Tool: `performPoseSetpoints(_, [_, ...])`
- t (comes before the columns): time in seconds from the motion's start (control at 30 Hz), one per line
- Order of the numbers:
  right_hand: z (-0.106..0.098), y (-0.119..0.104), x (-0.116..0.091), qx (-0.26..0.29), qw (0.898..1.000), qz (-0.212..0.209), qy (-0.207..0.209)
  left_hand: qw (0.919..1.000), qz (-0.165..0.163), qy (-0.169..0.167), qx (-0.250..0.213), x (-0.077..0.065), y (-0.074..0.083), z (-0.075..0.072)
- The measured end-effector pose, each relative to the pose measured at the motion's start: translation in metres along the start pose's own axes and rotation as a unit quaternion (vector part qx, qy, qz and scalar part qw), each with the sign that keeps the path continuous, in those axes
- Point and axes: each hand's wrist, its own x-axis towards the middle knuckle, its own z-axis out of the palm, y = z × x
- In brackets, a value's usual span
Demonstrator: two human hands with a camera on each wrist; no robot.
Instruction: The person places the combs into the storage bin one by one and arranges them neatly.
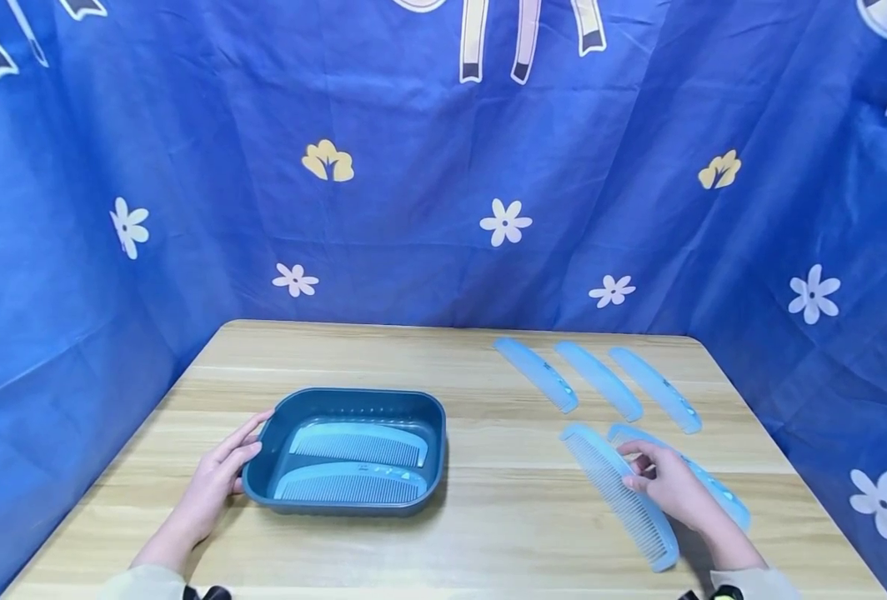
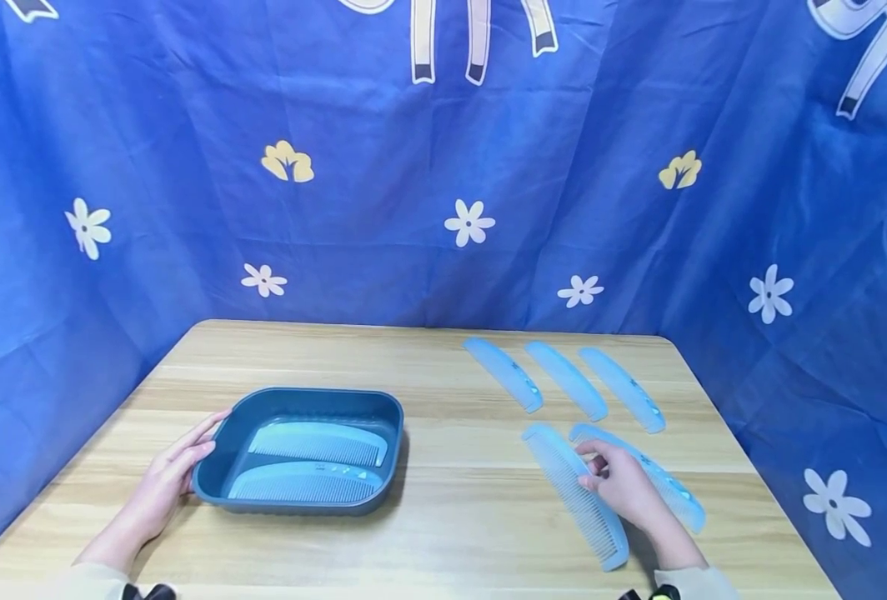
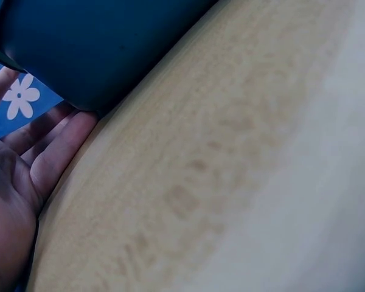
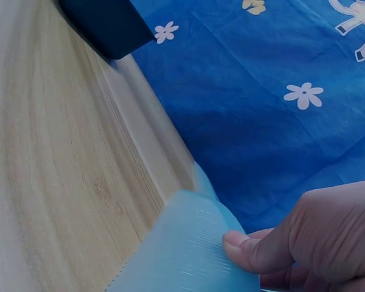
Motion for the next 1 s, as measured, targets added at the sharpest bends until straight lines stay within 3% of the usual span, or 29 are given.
performPoseSetpoints(0.23, [0.002,-0.001,-0.002,0.030,0.998,0.026,0.038,1.0000,-0.002,-0.005,0.003,0.000,0.001,0.000])
performPoseSetpoints(0.47, [0.003,-0.006,0.002,0.043,0.996,-0.003,0.084,1.0000,0.003,0.001,0.007,0.000,0.000,0.000])
performPoseSetpoints(1.0, [0.005,-0.029,0.001,0.025,0.989,-0.055,0.137,0.9999,0.006,0.002,0.015,-0.001,0.001,0.000])
